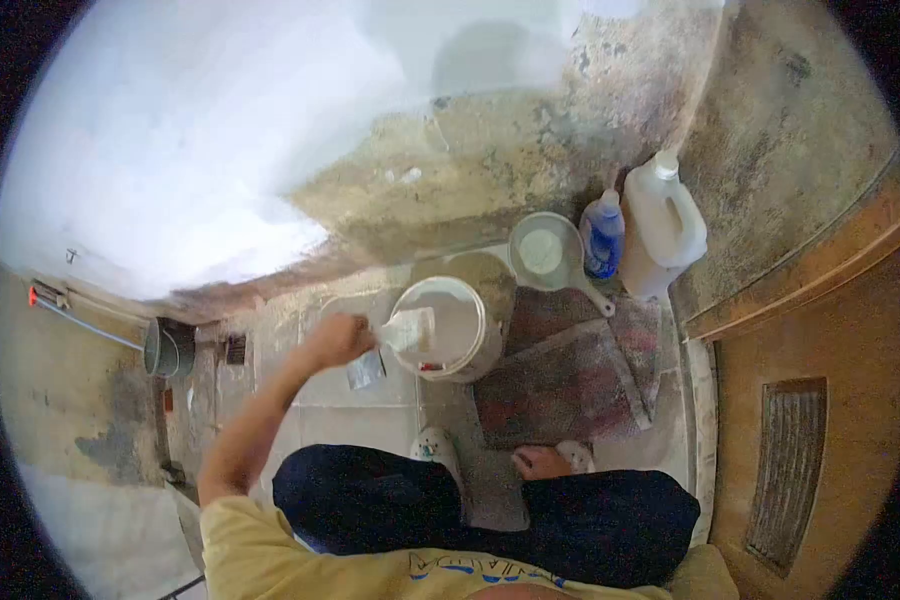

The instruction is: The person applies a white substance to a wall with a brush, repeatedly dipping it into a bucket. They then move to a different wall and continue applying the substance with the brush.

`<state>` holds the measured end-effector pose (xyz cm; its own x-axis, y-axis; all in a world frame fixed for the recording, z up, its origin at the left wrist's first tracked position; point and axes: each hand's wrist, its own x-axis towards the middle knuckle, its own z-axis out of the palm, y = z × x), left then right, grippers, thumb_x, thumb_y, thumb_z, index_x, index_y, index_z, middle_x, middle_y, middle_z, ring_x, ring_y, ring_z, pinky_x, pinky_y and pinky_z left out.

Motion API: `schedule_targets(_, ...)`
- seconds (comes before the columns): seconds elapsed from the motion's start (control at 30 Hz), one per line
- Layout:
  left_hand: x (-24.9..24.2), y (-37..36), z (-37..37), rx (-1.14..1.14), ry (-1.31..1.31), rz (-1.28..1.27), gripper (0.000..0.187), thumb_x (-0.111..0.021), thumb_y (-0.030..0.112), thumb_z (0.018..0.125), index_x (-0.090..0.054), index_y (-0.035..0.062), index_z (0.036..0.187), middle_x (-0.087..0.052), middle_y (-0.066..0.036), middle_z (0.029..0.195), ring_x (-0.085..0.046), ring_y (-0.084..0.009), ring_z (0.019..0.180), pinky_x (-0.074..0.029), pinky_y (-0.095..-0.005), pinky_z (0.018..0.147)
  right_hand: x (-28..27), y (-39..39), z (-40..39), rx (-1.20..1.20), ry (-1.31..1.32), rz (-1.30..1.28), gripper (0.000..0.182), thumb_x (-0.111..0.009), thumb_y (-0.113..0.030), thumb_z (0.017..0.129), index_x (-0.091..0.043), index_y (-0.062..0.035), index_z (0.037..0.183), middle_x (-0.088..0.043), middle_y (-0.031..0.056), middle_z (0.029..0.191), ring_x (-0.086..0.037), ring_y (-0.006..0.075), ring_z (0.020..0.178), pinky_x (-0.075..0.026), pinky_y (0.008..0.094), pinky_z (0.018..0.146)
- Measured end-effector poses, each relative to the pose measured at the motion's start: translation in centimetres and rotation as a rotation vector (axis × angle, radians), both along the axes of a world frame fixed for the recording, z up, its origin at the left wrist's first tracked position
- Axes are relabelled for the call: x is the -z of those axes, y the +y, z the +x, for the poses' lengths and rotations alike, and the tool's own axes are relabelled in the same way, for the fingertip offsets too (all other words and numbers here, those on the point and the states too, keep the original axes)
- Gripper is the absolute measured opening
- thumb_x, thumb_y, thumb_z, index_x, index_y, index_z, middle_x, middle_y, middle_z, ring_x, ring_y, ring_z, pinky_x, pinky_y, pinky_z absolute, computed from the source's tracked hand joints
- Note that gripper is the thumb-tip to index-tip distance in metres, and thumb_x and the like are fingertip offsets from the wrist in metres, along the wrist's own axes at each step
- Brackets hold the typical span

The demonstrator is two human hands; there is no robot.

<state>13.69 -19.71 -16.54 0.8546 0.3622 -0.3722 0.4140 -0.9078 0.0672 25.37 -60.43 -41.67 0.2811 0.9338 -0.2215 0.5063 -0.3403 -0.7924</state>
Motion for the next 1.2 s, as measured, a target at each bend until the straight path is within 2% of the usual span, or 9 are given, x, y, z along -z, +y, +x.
schedule_targets(0.17, 0.5, -2.4, -2.7, -0.293, -0.236, -0.165, 0.035, -0.061, 0.032, 0.089, -0.062, -0.0029, 0.091, -0.061, -0.025, 0.073, -0.061, -0.0411, 0.068, -0.046, -0.047, 0.061, -3.5, -0.1, 0.4, 0.266, 0.208, 0.124, 0.024, -0.062, -0.026, 0.089, -0.07, -0.0043, 0.093, -0.071, 0.0135, 0.086, -0.069, 0.0304, 0.074, -0.055, 0.0377, 0.066)
schedule_targets(0.27, 1.2, -3.8, -3.1, -0.289, -0.426, -0.131, 0.033, -0.059, 0.029, 0.091, -0.062, -0.0024, 0.1, -0.06, -0.023, 0.07, -0.059, -0.041, 0.064, -0.045, -0.0456, 0.058, -2.8, 3.1, 5.1, 0.101, -0.096, 0.588, 0.015, -0.067, -0.017, 0.084, -0.069, -0.0022, 0.088, -0.068, 0.0113, 0.078, -0.066, 0.026, 0.063, -0.053, 0.0343, 0.055)
schedule_targets(0.37, 3.0, -3.7, -3.7, -0.283, -0.474, -0.111, 0.032, -0.058, 0.027, 0.092, -0.059, -0.0008, 0.11, -0.06, -0.022, 0.068, -0.059, -0.041, 0.061, -0.045, -0.0459, 0.057, -15.6, 10.3, 12.1, -0.252, -0.368, 0.947, 0.016, -0.069, -0.011, 0.079, -0.067, -0.0036, 0.093, -0.059, 0.0061, 0.065, -0.058, 0.0199, 0.054, -0.049, 0.0333, 0.048)
schedule_targets(0.43, 3.2, -3.9, -3.7, -0.293, -0.49, -0.119, 0.033, -0.058, 0.025, 0.092, -0.056, -0.0002, 0.113, -0.06, -0.022, 0.068, -0.058, -0.041, 0.06, -0.045, -0.0456, 0.056, -24.2, 14.4, 12.7, -0.464, -0.632, 1.165, 0.028, -0.069, -0.023, 0.074, -0.064, -0.0051, 0.096, -0.063, 0.0052, 0.08, -0.061, 0.02, 0.067, -0.052, 0.0336, 0.056)
schedule_targets(0.57, 5.3, -2.5, -4.8, -0.204, -0.649, -0.077, 0.034, -0.06, 0.018, 0.091, -0.049, 0.0019, 0.119, -0.058, -0.019, 0.064, -0.057, -0.0399, 0.059, -0.045, -0.0446, 0.055, -34.8, 19.5, 5.9, -0.84, -0.562, 1.428, 0.018, -0.061, -0.024, 0.078, -0.062, -0.0056, 0.081, -0.058, 0.0037, 0.079, -0.059, 0.0189, 0.073, -0.048, 0.0291, 0.061)
schedule_targets(0.87, 3.0, -3.0, -5.1, -0.1, -0.666, 0.067, 0.031, -0.063, 0.008, 0.085, -0.052, 0.0009, 0.114, -0.059, -0.014, 0.072, -0.058, -0.0354, 0.065, -0.046, -0.0424, 0.058, -33.7, 18.1, -5.1, -0.916, -0.189, 1.257, 0.023, -0.061, -0.028, 0.071, -0.064, -0.0063, 0.077, -0.058, 0.0059, 0.081, -0.055, 0.0228, 0.093, -0.042, 0.0354, 0.085)
schedule_targets(0.97, 2.9, -2.7, -5.4, -0.006, -0.668, 0.155, 0.031, -0.063, 0.006, 0.082, -0.053, 0.0016, 0.111, -0.06, -0.014, 0.077, -0.059, -0.0338, 0.067, -0.047, -0.0423, 0.059, -33.8, 16.3, -6.5, -0.933, -0.282, 1.356, 0.025, -0.059, -0.029, 0.073, -0.067, -0.0058, 0.079, -0.061, 0.0072, 0.084, -0.057, 0.0238, 0.094, -0.04, 0.0381, 0.091)
schedule_targets(1.03, 2.9, -2.6, -4.9, 0.018, -0.657, 0.2, 0.029, -0.063, 0.005, 0.082, -0.054, 0.0025, 0.109, -0.06, -0.013, 0.078, -0.059, -0.0329, 0.068, -0.048, -0.0426, 0.059, -33.7, 15.4, -7.5, -1.262, -0.584, 1.38, 0.03, -0.056, -0.029, 0.076, -0.07, -0.0043, 0.085, -0.065, 0.0088, 0.09, -0.058, 0.025, 0.098, -0.038, 0.0412, 0.096)
schedule_targets(1.2, 2.2, -2.3, -3.9, 0.051, -0.619, 0.267, 0.025, -0.062, 0.005, 0.082, -0.055, 0.0053, 0.106, -0.06, -0.011, 0.079, -0.06, -0.0304, 0.072, -0.048, -0.0424, 0.059, -32.2, 16.3, -7.6, -1.151, -0.586, 1.637, 0.032, -0.055, -0.028, 0.077, -0.07, -0.0019, 0.088, -0.067, 0.01, 0.092, -0.061, 0.0265, 0.097, -0.037, 0.043, 0.098)
